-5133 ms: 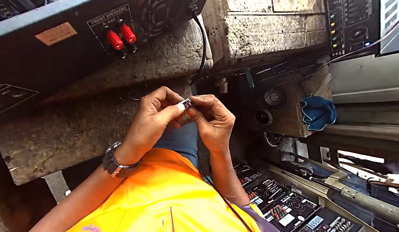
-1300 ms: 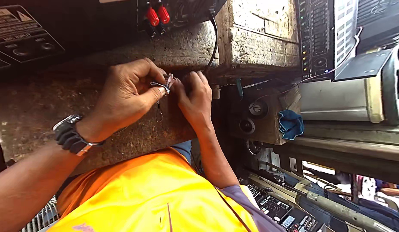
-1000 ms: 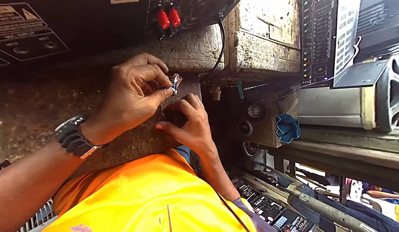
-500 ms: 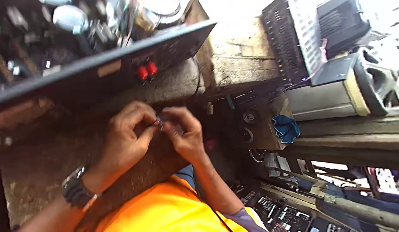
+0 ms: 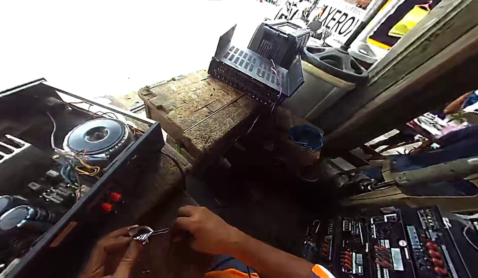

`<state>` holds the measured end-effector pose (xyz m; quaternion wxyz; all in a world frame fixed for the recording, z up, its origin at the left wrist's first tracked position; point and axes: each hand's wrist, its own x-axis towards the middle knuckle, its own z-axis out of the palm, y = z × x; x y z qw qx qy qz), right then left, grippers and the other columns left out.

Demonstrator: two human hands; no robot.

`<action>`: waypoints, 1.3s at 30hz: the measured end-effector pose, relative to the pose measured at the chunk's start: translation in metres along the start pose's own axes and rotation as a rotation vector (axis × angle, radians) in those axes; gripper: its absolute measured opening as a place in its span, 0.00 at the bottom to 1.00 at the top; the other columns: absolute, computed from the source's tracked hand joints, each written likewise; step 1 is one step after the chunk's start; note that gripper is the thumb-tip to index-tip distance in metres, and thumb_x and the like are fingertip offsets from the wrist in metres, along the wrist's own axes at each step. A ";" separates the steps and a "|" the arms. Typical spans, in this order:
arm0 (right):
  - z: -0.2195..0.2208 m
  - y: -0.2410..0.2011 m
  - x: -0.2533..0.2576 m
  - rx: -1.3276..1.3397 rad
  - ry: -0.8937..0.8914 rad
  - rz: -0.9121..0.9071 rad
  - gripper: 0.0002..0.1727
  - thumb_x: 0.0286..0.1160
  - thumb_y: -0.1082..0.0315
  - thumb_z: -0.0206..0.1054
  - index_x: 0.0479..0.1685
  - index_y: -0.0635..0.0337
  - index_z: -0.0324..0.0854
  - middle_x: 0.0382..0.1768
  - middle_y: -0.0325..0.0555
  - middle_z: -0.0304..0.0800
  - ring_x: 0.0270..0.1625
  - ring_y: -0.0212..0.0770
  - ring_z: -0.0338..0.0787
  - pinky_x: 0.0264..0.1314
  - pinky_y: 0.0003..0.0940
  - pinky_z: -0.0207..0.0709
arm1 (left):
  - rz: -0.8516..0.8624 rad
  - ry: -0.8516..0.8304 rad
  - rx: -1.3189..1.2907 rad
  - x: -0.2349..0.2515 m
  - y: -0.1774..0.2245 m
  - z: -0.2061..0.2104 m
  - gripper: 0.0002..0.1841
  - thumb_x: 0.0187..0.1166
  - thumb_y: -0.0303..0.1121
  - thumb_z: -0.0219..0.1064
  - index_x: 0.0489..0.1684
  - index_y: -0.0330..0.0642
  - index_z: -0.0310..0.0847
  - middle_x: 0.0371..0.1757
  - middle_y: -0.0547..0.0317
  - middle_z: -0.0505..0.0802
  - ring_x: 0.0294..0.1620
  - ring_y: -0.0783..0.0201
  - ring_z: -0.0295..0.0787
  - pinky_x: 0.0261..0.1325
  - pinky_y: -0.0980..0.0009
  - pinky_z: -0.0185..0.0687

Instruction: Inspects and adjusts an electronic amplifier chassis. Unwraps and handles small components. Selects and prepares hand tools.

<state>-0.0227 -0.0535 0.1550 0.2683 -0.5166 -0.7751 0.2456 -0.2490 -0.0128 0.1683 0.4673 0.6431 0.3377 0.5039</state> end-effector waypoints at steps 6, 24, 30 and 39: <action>0.008 0.002 0.035 0.005 0.075 -0.142 0.03 0.70 0.75 0.73 0.39 0.63 0.90 0.45 0.53 0.90 0.54 0.50 0.89 0.62 0.44 0.84 | 0.090 -0.052 0.042 0.005 -0.010 0.007 0.08 0.72 0.24 0.73 0.45 0.47 0.85 0.58 0.67 0.91 0.56 0.70 0.90 0.56 0.73 0.90; 0.011 -0.007 0.009 0.713 0.285 0.047 0.08 0.85 0.75 0.61 0.49 0.71 0.83 0.38 0.49 0.91 0.34 0.36 0.92 0.35 0.32 0.91 | 0.131 -0.101 0.138 0.004 -0.008 0.018 0.06 0.71 0.19 0.71 0.40 0.34 0.83 0.53 0.49 0.90 0.54 0.62 0.90 0.59 0.67 0.90; -0.002 -0.003 0.005 1.301 0.243 0.181 0.08 0.87 0.71 0.59 0.48 0.63 0.84 0.38 0.49 0.91 0.32 0.34 0.90 0.33 0.28 0.87 | 0.021 -0.129 0.047 0.003 -0.007 0.018 0.08 0.72 0.19 0.64 0.45 0.38 0.81 0.49 0.56 0.92 0.46 0.66 0.91 0.51 0.70 0.91; -0.002 -0.018 0.004 0.650 0.365 0.016 0.18 0.76 0.84 0.65 0.65 0.76 0.76 0.39 0.51 0.90 0.33 0.36 0.90 0.33 0.29 0.89 | 0.014 -0.225 0.011 0.000 -0.007 0.023 0.14 0.73 0.26 0.70 0.56 0.37 0.83 0.57 0.55 0.89 0.50 0.65 0.91 0.49 0.70 0.94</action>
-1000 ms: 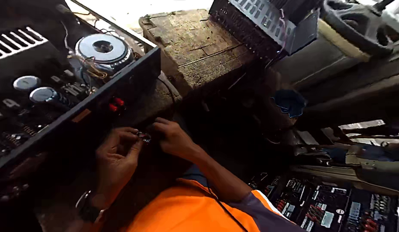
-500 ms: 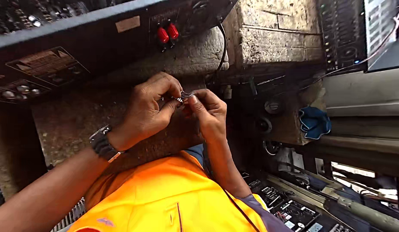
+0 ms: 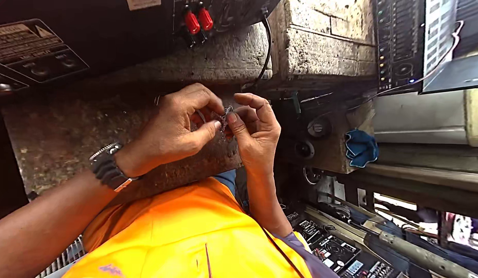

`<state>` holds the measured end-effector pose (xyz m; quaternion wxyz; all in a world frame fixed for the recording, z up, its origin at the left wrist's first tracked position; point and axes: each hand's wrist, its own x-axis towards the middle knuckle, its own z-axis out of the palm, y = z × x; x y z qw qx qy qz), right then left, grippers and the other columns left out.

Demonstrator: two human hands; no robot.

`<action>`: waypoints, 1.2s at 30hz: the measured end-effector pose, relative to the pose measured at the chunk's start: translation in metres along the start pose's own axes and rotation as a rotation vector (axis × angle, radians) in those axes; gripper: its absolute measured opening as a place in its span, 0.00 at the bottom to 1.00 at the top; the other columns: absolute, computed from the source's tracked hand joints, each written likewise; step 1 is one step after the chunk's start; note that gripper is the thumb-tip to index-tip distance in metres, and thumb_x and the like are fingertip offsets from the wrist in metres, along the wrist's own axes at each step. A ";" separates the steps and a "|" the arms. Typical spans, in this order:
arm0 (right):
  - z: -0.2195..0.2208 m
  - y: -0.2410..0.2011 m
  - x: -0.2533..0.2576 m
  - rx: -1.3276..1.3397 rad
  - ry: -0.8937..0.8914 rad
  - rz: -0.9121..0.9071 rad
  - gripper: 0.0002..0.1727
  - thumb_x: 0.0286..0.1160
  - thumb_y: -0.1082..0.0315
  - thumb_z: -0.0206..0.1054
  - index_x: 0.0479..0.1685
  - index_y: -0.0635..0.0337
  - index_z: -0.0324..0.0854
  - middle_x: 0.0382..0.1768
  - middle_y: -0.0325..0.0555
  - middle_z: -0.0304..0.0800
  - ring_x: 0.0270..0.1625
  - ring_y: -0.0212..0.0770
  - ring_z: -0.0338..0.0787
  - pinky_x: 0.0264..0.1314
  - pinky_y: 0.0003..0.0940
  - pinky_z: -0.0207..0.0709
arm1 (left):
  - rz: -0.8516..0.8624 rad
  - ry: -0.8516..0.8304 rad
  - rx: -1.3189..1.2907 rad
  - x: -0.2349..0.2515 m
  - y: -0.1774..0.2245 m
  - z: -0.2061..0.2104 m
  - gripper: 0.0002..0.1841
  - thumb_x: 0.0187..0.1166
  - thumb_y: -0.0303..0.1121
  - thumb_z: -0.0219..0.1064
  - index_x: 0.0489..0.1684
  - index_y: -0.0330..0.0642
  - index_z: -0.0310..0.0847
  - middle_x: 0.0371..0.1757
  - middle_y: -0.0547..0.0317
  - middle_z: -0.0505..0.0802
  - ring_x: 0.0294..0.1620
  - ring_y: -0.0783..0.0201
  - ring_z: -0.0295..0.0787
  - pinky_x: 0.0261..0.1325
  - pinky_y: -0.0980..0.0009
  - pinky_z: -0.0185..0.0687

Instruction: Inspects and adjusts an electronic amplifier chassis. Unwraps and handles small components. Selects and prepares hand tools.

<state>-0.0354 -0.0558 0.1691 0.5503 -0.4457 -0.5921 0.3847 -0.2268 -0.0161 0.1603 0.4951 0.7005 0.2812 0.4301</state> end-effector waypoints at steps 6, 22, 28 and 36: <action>-0.019 0.013 0.003 0.344 -0.141 0.110 0.15 0.85 0.80 0.56 0.63 0.71 0.82 0.47 0.51 0.91 0.35 0.35 0.90 0.38 0.32 0.90 | -0.075 -0.002 -0.146 0.002 0.000 -0.008 0.08 0.73 0.17 0.69 0.47 0.35 0.84 0.54 0.53 0.91 0.46 0.65 0.93 0.49 0.71 0.95; -0.028 0.001 0.003 -0.282 -0.258 -0.222 0.23 0.74 0.67 0.73 0.66 0.69 0.83 0.53 0.52 0.85 0.48 0.36 0.87 0.43 0.27 0.84 | -0.038 0.034 -0.082 0.003 0.003 -0.008 0.07 0.73 0.16 0.71 0.44 0.36 0.84 0.51 0.56 0.91 0.48 0.67 0.92 0.53 0.75 0.93; -0.026 -0.003 0.005 -0.434 -0.302 -0.293 0.16 0.73 0.72 0.72 0.59 0.66 0.89 0.49 0.52 0.85 0.48 0.36 0.86 0.45 0.26 0.83 | -0.043 0.051 0.006 0.001 0.003 -0.007 0.07 0.72 0.19 0.72 0.42 0.39 0.86 0.48 0.59 0.93 0.43 0.71 0.92 0.48 0.77 0.93; -0.021 0.005 -0.001 -0.143 -0.221 -0.102 0.15 0.79 0.76 0.70 0.62 0.71 0.81 0.53 0.49 0.89 0.43 0.32 0.92 0.43 0.24 0.91 | -0.099 0.086 -0.281 0.003 0.004 -0.006 0.08 0.72 0.14 0.71 0.41 0.34 0.81 0.50 0.52 0.93 0.45 0.65 0.94 0.50 0.72 0.95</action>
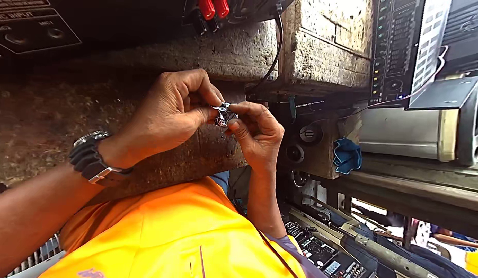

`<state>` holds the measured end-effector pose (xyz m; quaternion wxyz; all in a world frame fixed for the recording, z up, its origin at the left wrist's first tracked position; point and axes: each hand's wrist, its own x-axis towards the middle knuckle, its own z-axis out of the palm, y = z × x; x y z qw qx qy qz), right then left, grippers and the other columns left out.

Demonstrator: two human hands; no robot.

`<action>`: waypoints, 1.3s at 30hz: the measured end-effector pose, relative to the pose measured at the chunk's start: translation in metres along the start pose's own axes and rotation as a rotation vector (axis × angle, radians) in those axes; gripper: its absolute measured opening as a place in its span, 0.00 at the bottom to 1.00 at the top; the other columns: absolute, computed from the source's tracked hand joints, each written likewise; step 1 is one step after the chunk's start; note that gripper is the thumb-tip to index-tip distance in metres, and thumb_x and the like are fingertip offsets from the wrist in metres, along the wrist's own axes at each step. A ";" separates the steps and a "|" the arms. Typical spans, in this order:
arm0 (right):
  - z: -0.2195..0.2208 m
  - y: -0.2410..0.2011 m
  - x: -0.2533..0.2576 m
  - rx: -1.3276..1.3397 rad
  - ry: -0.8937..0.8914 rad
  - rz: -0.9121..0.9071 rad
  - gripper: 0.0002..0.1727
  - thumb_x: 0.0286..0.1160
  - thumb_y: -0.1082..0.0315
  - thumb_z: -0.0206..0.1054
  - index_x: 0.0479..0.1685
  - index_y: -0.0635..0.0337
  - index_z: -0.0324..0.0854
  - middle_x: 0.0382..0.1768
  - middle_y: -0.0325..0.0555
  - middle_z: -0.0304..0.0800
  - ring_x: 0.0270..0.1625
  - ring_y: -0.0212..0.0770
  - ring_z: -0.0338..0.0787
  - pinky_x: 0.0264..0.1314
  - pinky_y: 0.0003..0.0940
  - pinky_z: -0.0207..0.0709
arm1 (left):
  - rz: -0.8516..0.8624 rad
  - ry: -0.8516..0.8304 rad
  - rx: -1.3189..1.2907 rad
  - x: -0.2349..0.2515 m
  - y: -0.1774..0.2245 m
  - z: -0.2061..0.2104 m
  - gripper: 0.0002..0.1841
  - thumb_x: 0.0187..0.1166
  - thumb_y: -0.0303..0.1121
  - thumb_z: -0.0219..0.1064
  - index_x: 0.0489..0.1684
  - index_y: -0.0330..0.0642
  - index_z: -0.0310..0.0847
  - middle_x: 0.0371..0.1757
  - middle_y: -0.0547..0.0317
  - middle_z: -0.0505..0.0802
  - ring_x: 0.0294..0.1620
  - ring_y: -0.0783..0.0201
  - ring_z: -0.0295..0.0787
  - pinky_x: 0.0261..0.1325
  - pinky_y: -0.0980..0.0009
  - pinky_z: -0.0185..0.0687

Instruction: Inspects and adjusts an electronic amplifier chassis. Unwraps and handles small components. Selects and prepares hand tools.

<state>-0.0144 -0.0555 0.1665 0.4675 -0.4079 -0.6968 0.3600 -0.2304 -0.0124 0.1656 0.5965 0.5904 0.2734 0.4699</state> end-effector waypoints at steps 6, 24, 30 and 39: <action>0.005 -0.003 0.005 -0.027 -0.052 0.112 0.17 0.80 0.75 0.65 0.65 0.65 0.72 0.52 0.50 0.87 0.43 0.36 0.92 0.40 0.30 0.91 | -0.002 -0.001 -0.061 0.000 -0.003 0.002 0.10 0.72 0.12 0.68 0.43 0.34 0.79 0.49 0.50 0.92 0.47 0.63 0.93 0.53 0.72 0.93; 0.006 0.000 0.016 0.456 0.037 0.344 0.14 0.84 0.76 0.60 0.64 0.70 0.76 0.42 0.52 0.89 0.28 0.34 0.87 0.24 0.27 0.83 | -0.164 -0.105 0.024 0.001 0.001 -0.001 0.27 0.65 0.14 0.76 0.62 0.38 0.71 0.53 0.52 0.90 0.50 0.62 0.94 0.52 0.69 0.96; 0.004 -0.001 0.010 0.613 0.075 0.313 0.10 0.85 0.77 0.58 0.57 0.63 0.80 0.44 0.48 0.88 0.34 0.34 0.90 0.33 0.29 0.89 | -0.130 -0.059 0.142 -0.001 0.002 0.002 0.05 0.84 0.30 0.67 0.51 0.41 0.83 0.38 0.62 0.93 0.33 0.71 0.92 0.36 0.77 0.92; 0.007 -0.012 0.007 -0.185 -0.014 -0.063 0.19 0.66 0.75 0.80 0.57 0.72 0.87 0.55 0.54 0.84 0.56 0.41 0.88 0.58 0.32 0.88 | -0.011 0.121 0.357 -0.003 0.005 0.004 0.10 0.88 0.38 0.64 0.36 0.45 0.85 0.24 0.71 0.85 0.24 0.81 0.82 0.26 0.84 0.78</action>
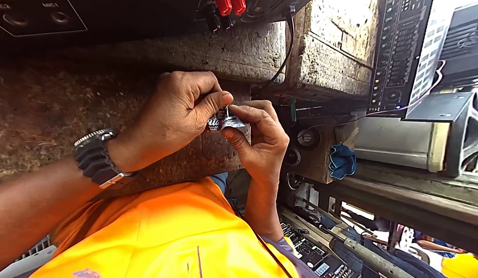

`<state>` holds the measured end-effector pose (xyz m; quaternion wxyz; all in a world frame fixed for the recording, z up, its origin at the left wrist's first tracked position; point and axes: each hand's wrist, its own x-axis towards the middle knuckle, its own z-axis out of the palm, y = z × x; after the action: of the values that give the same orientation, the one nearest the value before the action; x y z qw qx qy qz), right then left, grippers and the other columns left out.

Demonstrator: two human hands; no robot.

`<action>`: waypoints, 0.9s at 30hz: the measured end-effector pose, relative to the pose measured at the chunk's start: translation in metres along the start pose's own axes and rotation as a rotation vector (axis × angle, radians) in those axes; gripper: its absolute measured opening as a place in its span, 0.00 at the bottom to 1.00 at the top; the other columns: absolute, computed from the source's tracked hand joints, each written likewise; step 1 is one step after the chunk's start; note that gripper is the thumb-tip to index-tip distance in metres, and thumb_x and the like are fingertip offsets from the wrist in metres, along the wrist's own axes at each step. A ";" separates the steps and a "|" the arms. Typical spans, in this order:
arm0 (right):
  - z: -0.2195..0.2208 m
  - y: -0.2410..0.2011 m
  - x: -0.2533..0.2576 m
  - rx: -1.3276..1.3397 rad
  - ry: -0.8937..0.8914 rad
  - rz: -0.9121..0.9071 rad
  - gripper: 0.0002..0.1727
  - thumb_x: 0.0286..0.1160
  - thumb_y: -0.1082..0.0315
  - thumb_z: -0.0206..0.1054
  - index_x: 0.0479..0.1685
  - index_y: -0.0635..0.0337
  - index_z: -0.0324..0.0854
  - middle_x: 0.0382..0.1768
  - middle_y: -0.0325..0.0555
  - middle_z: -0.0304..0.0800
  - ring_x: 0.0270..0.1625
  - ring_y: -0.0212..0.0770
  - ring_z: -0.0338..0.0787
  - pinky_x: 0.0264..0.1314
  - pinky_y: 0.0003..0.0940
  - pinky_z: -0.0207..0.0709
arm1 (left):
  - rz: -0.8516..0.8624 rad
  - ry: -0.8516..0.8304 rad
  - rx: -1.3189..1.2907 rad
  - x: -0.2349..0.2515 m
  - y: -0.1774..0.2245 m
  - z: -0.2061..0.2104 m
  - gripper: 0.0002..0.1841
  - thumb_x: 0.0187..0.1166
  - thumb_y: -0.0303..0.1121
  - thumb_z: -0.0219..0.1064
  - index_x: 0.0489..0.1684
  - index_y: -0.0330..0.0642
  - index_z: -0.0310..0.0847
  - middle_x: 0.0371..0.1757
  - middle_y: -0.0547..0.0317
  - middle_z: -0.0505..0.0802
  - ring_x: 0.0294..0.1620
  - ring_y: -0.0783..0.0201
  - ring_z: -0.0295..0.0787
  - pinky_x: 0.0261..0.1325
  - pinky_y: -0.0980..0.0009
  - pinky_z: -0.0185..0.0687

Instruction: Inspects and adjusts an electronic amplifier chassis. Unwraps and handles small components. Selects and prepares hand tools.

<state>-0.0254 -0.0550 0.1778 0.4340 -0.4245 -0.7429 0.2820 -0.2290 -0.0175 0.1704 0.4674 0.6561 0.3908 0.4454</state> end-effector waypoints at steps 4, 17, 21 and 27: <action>-0.003 0.001 -0.001 -0.024 0.018 -0.051 0.12 0.61 0.78 0.81 0.43 0.68 0.90 0.52 0.53 0.83 0.59 0.43 0.87 0.57 0.31 0.88 | 0.062 0.014 0.087 -0.001 0.000 0.002 0.12 0.89 0.38 0.62 0.34 0.45 0.83 0.23 0.71 0.83 0.22 0.82 0.78 0.25 0.84 0.74; -0.011 0.003 -0.006 0.033 -0.202 -0.038 0.02 0.70 0.79 0.72 0.38 0.66 0.86 0.46 0.52 0.84 0.53 0.39 0.87 0.54 0.30 0.86 | -0.053 0.085 -0.022 0.006 -0.006 0.003 0.16 0.90 0.37 0.61 0.25 0.47 0.77 0.19 0.71 0.78 0.19 0.80 0.72 0.23 0.83 0.66; -0.007 0.011 -0.008 0.089 -0.205 -0.051 0.09 0.74 0.69 0.74 0.39 0.68 0.86 0.40 0.47 0.88 0.47 0.36 0.88 0.49 0.30 0.86 | -0.205 0.045 -0.137 0.007 -0.008 0.004 0.21 0.92 0.38 0.57 0.19 0.46 0.74 0.16 0.65 0.78 0.16 0.73 0.75 0.19 0.78 0.69; 0.011 0.001 -0.008 0.338 0.045 0.175 0.16 0.73 0.80 0.73 0.54 0.61 0.73 0.44 0.47 0.88 0.41 0.38 0.94 0.44 0.33 0.93 | -0.161 -0.027 -0.226 0.008 -0.006 0.004 0.19 0.91 0.36 0.57 0.22 0.45 0.76 0.19 0.67 0.81 0.20 0.76 0.79 0.24 0.82 0.75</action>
<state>-0.0325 -0.0619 0.1694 0.4895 -0.4147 -0.6354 0.4297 -0.2239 -0.0099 0.1658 0.5779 0.5716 0.3831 0.4388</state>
